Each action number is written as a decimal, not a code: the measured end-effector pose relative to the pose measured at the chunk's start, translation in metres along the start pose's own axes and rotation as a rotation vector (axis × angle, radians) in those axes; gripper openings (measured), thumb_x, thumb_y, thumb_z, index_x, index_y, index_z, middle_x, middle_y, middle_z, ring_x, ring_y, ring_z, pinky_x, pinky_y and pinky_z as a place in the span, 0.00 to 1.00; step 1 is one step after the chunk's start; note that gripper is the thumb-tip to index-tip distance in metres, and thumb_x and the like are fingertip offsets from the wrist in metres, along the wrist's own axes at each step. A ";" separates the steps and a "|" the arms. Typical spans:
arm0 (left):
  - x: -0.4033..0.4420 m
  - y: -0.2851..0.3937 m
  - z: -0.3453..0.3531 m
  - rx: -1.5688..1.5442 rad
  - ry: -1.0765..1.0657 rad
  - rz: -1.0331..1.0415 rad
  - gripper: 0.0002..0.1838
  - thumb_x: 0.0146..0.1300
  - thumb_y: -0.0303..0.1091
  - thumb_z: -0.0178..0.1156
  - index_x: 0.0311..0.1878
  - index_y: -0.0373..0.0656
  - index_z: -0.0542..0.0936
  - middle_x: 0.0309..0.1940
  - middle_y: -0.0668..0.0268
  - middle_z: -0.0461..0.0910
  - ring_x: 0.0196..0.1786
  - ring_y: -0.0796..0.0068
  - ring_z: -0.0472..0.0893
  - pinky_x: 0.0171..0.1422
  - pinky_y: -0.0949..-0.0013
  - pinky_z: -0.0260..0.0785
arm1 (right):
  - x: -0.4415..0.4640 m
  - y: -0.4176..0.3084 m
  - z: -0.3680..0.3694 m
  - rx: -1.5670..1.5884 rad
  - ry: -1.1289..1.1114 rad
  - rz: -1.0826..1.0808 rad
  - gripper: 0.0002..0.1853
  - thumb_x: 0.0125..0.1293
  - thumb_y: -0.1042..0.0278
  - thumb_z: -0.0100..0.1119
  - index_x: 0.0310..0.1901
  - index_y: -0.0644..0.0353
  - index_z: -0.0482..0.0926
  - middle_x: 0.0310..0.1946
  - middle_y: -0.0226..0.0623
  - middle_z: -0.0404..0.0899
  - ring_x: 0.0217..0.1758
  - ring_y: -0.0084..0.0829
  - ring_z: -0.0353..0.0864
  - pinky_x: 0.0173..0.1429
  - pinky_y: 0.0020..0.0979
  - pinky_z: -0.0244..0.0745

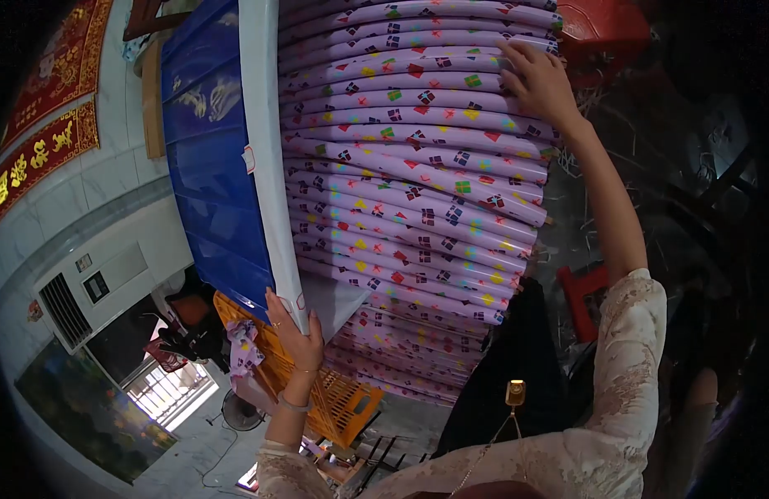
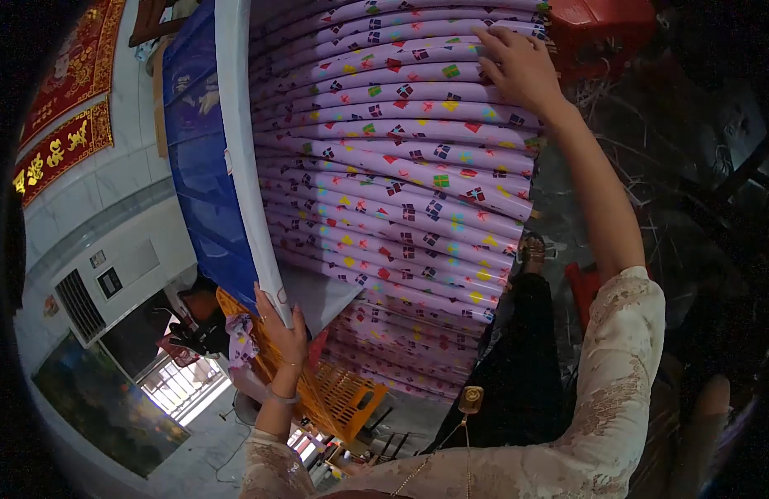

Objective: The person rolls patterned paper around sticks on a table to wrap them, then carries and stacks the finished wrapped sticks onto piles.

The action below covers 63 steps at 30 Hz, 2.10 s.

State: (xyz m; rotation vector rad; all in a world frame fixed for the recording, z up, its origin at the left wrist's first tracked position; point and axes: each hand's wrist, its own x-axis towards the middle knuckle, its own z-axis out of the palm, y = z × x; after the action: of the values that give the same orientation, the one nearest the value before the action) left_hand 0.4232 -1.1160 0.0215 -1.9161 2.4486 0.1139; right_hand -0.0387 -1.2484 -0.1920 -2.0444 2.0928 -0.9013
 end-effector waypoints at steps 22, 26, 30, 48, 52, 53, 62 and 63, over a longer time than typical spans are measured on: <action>0.000 -0.002 0.003 -0.051 0.016 0.012 0.36 0.55 0.30 0.52 0.64 0.33 0.47 0.63 0.46 0.50 0.65 0.47 0.50 0.67 0.55 0.39 | -0.073 -0.076 -0.030 0.586 0.091 0.279 0.17 0.56 0.63 0.55 0.46 0.60 0.71 0.44 0.40 0.69 0.48 0.38 0.69 0.52 0.33 0.62; -0.001 -0.003 0.002 -0.024 0.010 0.011 0.36 0.55 0.31 0.53 0.64 0.33 0.48 0.63 0.47 0.50 0.66 0.48 0.50 0.67 0.55 0.39 | -0.091 -0.130 -0.008 0.472 -0.223 0.002 0.20 0.51 0.65 0.59 0.47 0.58 0.71 0.42 0.39 0.70 0.47 0.39 0.69 0.49 0.34 0.64; -0.002 -0.003 0.004 -0.021 0.027 0.013 0.36 0.55 0.31 0.53 0.64 0.33 0.48 0.64 0.47 0.49 0.66 0.48 0.50 0.67 0.55 0.40 | -0.093 -0.137 0.008 0.283 -0.245 -0.048 0.24 0.49 0.65 0.58 0.50 0.56 0.68 0.38 0.36 0.70 0.43 0.34 0.70 0.46 0.33 0.64; -0.002 -0.004 0.005 0.003 0.048 0.002 0.36 0.54 0.32 0.54 0.64 0.33 0.49 0.63 0.48 0.51 0.66 0.51 0.51 0.67 0.55 0.41 | -0.087 -0.134 -0.001 0.381 -0.425 -0.170 0.17 0.54 0.65 0.54 0.45 0.61 0.71 0.40 0.38 0.69 0.44 0.34 0.68 0.47 0.32 0.62; -0.002 -0.004 0.006 0.018 0.063 0.016 0.36 0.55 0.33 0.54 0.64 0.33 0.49 0.63 0.48 0.52 0.66 0.51 0.52 0.67 0.55 0.41 | -0.086 -0.134 0.009 0.328 -0.364 -0.271 0.17 0.56 0.64 0.53 0.47 0.62 0.70 0.40 0.37 0.69 0.44 0.33 0.68 0.46 0.33 0.61; -0.002 -0.005 0.006 0.018 0.062 0.015 0.36 0.55 0.33 0.54 0.64 0.33 0.49 0.63 0.48 0.52 0.66 0.51 0.52 0.67 0.55 0.41 | -0.086 -0.134 0.010 0.346 -0.373 -0.292 0.17 0.57 0.64 0.52 0.47 0.62 0.70 0.40 0.36 0.69 0.44 0.33 0.68 0.46 0.33 0.60; -0.002 -0.005 0.007 0.051 0.062 0.010 0.36 0.55 0.32 0.54 0.64 0.33 0.49 0.63 0.48 0.52 0.65 0.50 0.52 0.67 0.55 0.41 | -0.090 -0.136 0.009 0.247 -0.304 -0.343 0.19 0.58 0.59 0.50 0.48 0.61 0.70 0.40 0.37 0.68 0.44 0.32 0.67 0.46 0.32 0.60; -0.002 -0.005 0.006 0.036 0.057 0.001 0.36 0.55 0.32 0.54 0.64 0.33 0.49 0.63 0.48 0.52 0.65 0.50 0.52 0.67 0.55 0.41 | -0.091 -0.137 0.010 0.251 -0.306 -0.342 0.19 0.58 0.59 0.50 0.48 0.61 0.70 0.40 0.37 0.68 0.44 0.32 0.67 0.46 0.32 0.60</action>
State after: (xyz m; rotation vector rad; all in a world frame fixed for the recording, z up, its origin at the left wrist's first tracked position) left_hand 0.4282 -1.1147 0.0153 -1.9292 2.4694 0.0156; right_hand 0.0974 -1.1577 -0.1686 -2.2658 1.4296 -0.7783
